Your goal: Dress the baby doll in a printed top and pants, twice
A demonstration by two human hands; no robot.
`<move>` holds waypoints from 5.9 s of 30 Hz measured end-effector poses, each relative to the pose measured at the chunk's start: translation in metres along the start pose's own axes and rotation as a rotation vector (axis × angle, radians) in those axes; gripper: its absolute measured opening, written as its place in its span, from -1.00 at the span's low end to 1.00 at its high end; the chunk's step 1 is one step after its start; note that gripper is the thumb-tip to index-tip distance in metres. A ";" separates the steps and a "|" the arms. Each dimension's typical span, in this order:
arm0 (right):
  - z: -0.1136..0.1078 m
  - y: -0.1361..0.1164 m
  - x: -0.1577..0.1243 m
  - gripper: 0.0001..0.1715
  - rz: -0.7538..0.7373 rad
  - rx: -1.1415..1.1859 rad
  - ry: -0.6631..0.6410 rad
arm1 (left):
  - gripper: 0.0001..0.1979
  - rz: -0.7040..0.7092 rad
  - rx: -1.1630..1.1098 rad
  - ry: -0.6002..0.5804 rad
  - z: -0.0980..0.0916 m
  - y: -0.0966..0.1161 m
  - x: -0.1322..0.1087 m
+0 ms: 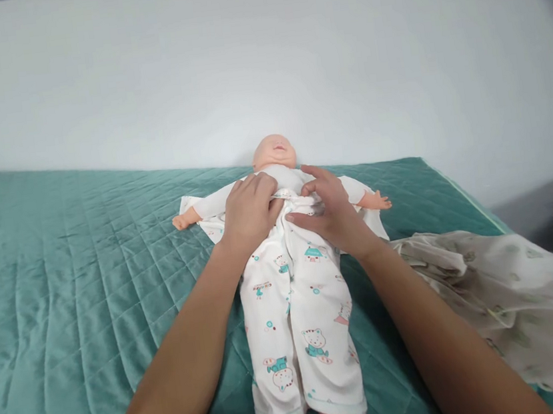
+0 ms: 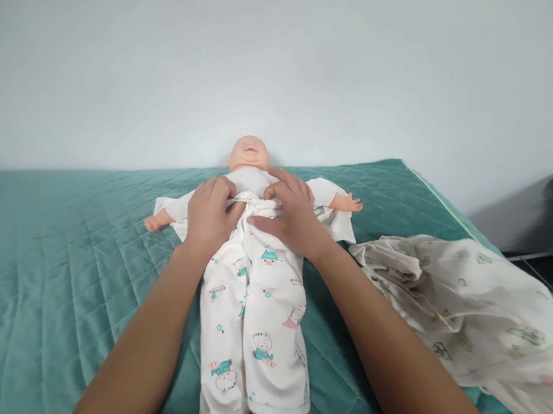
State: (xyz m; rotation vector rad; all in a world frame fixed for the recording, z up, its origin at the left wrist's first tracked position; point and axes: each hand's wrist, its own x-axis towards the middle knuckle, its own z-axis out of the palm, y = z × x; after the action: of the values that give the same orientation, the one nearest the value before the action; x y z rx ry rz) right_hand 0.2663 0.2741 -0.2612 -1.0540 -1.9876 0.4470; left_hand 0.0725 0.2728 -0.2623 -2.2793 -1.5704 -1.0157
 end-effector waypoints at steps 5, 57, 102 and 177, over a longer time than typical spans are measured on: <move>0.004 0.000 -0.003 -0.62 -0.037 -0.200 0.065 | -0.93 -0.049 0.008 0.011 0.002 0.000 -0.003; -0.008 -0.028 -0.101 -0.52 0.089 0.004 -0.004 | -0.86 -0.480 -0.155 0.075 -0.021 0.015 -0.115; 0.001 -0.015 -0.085 -0.70 0.424 0.162 0.196 | -0.86 -0.209 -0.433 0.145 -0.043 0.034 -0.129; -0.043 -0.182 -0.216 -0.77 0.408 -0.157 -0.347 | -0.71 -0.502 -0.496 -0.470 -0.141 0.105 -0.242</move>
State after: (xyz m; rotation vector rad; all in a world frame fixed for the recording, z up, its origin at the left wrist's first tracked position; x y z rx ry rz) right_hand 0.2734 -0.0099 -0.2299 -1.5815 -2.1307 0.7413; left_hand 0.0558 -0.0245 -0.2872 -2.6524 -2.4032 -1.1346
